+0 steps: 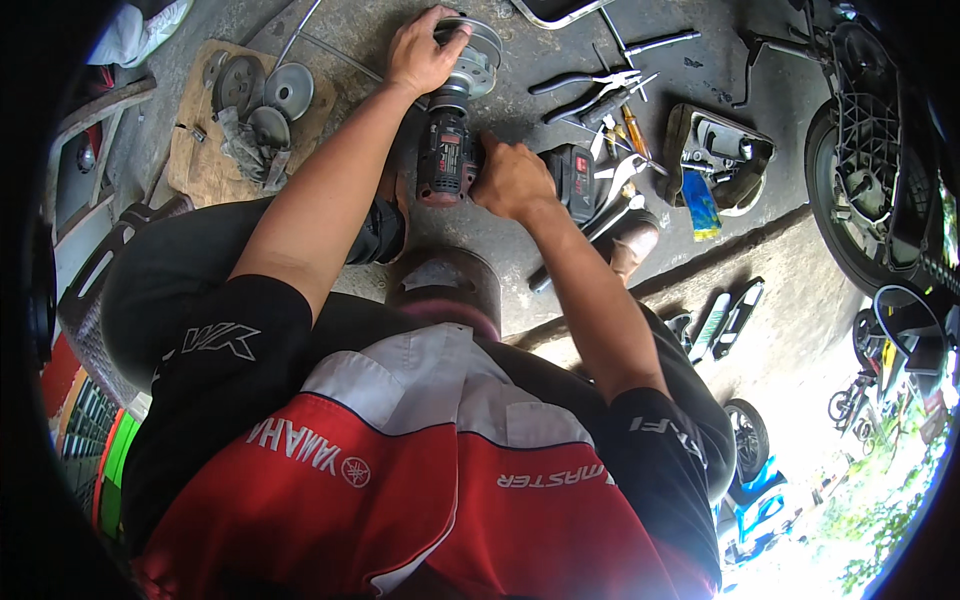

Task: The recorder is cleaning and assembling components of a motorcycle clutch or CVT system.

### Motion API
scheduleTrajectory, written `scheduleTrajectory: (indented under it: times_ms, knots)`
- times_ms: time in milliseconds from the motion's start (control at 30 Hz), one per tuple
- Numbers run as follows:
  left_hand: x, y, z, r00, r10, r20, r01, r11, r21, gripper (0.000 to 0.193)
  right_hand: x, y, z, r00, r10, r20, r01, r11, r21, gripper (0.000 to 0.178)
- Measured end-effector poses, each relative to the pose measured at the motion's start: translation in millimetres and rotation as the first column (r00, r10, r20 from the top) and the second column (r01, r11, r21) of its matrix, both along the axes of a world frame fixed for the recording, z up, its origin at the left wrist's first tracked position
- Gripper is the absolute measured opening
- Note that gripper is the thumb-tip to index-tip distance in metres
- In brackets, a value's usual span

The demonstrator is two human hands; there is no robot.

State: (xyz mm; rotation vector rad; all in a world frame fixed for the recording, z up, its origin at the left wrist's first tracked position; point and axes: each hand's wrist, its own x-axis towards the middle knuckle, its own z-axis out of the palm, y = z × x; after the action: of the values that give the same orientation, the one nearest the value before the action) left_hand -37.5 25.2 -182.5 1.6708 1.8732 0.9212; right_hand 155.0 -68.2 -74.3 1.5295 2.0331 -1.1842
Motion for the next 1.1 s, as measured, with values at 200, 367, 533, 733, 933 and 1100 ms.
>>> scheduleTrajectory:
  times_ms: [200,367,533,733,933,1100]
  knots:
    - [-11,27,31,0.963,-0.173,-0.209,0.094,0.936,-0.340,0.087,49,-11,38,0.981,0.188,0.049,-0.188,0.982,-0.015,0.055]
    - [-9,35,39,0.919,-0.279,-0.279,0.179,0.925,-0.336,0.100,142,-24,91,0.959,0.257,0.117,-0.259,0.966,0.002,0.050]
    - [2,16,20,0.981,-0.179,0.075,0.191,0.818,-0.543,0.121,259,-42,140,0.955,0.121,0.269,-0.112,0.993,-0.047,0.052]
    - [26,-16,-3,0.702,0.209,0.681,0.384,0.695,-0.608,0.077,408,-130,131,0.863,-0.447,0.235,0.411,0.892,0.189,0.050]
    - [10,-11,-7,0.924,0.207,0.322,0.186,0.493,-0.850,0.099,461,-225,65,0.490,-0.822,0.290,0.660,0.567,0.493,0.049]
    - [11,-5,6,0.986,-0.050,0.160,0.163,0.519,-0.839,0.113,471,-262,13,0.295,-0.816,0.497,0.750,0.520,0.409,0.054]
